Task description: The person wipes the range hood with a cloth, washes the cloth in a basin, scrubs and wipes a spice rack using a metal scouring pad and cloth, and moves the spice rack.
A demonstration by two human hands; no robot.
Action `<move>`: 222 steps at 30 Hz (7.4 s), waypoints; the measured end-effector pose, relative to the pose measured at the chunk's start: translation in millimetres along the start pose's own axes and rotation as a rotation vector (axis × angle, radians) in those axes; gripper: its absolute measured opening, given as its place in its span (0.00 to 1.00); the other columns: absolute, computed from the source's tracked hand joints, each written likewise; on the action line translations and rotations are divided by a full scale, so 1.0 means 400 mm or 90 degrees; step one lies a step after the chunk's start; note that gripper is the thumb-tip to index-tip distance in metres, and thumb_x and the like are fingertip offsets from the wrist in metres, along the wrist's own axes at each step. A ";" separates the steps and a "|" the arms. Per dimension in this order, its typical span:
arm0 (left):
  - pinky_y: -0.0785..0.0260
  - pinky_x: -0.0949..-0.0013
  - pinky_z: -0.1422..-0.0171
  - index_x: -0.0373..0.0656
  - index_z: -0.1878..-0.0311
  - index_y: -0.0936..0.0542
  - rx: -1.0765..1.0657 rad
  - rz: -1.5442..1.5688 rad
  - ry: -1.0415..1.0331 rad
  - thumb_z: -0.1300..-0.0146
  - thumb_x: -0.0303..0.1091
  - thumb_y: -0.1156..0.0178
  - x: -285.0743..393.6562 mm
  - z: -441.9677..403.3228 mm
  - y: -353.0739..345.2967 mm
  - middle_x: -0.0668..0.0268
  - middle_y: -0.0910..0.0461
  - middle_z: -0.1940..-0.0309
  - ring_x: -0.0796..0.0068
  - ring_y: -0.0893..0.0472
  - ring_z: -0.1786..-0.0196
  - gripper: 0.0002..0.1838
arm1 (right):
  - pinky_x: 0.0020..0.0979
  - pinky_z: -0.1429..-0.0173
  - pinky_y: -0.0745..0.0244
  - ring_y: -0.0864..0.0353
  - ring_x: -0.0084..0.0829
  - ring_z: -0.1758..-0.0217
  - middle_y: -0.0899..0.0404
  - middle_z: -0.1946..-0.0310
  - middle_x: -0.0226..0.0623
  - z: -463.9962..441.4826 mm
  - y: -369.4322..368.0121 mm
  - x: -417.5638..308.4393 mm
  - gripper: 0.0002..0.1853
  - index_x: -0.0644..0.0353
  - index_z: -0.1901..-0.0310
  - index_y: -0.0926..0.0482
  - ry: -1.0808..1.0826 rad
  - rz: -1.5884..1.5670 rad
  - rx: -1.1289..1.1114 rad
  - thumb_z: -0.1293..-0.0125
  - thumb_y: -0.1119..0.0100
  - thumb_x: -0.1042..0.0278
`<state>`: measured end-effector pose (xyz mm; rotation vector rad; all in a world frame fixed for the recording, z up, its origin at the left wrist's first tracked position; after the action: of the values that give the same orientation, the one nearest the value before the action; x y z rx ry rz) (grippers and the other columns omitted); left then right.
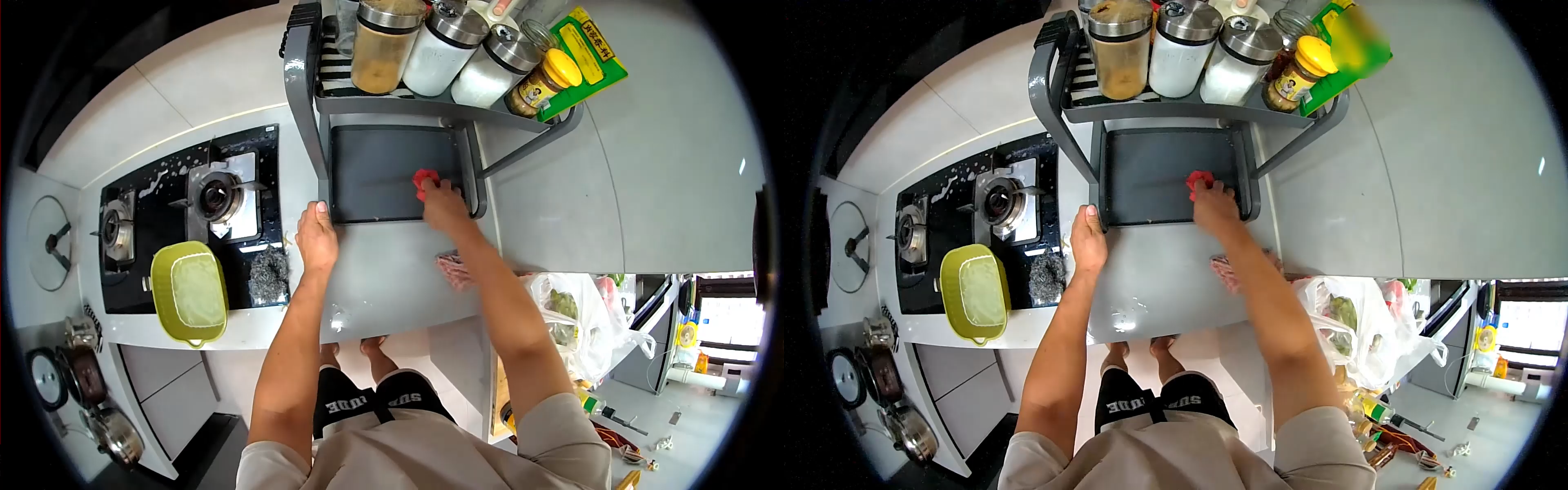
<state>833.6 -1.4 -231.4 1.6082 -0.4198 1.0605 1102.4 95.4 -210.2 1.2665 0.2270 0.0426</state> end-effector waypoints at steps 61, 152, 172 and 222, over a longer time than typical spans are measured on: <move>0.41 0.72 0.67 0.38 0.69 0.22 -0.066 0.276 0.086 0.21 0.46 0.35 0.004 -0.006 0.057 0.78 0.33 0.77 0.84 0.38 0.70 0.22 | 0.48 0.25 0.30 0.25 0.54 0.29 0.17 0.40 0.53 -0.005 -0.108 -0.326 0.18 0.56 0.44 0.13 0.285 -0.230 -0.074 0.31 0.46 0.68; 0.32 0.54 0.59 0.36 0.62 0.27 0.026 0.122 -0.019 0.13 0.46 0.52 -0.007 -0.067 0.018 0.52 0.27 0.73 0.56 0.29 0.69 0.24 | 0.45 0.32 0.24 0.21 0.52 0.40 0.20 0.40 0.45 -0.140 -0.045 -0.285 0.17 0.47 0.42 0.12 0.286 -0.301 0.071 0.29 0.41 0.66; 0.29 0.50 0.58 0.38 0.57 0.25 0.026 0.080 -0.036 0.13 0.50 0.55 -0.007 -0.174 0.034 0.47 0.24 0.71 0.44 0.25 0.67 0.24 | 0.48 0.33 0.23 0.21 0.51 0.35 0.16 0.43 0.43 -0.297 0.005 -0.264 0.09 0.52 0.51 0.12 0.202 -0.320 0.166 0.30 0.36 0.65; 0.29 0.48 0.49 0.38 0.56 0.24 -0.003 0.070 0.029 0.14 0.50 0.54 -0.027 -0.172 0.042 0.48 0.20 0.62 0.42 0.21 0.58 0.23 | 0.40 0.37 0.18 0.15 0.46 0.41 0.18 0.43 0.44 -0.276 0.118 -0.431 0.18 0.52 0.45 0.11 0.381 -0.484 0.230 0.32 0.41 0.79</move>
<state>787.1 52.9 -231.1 1.5688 -0.4836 1.1753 917.0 186.3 -171.0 1.4247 1.2647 -0.2888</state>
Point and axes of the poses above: each hand's wrist, its own z-axis away from the middle knuckle, its own y-axis out of the back of the hand, x = y × z, the point moved 4 cm from there along -z, towards the middle knuckle
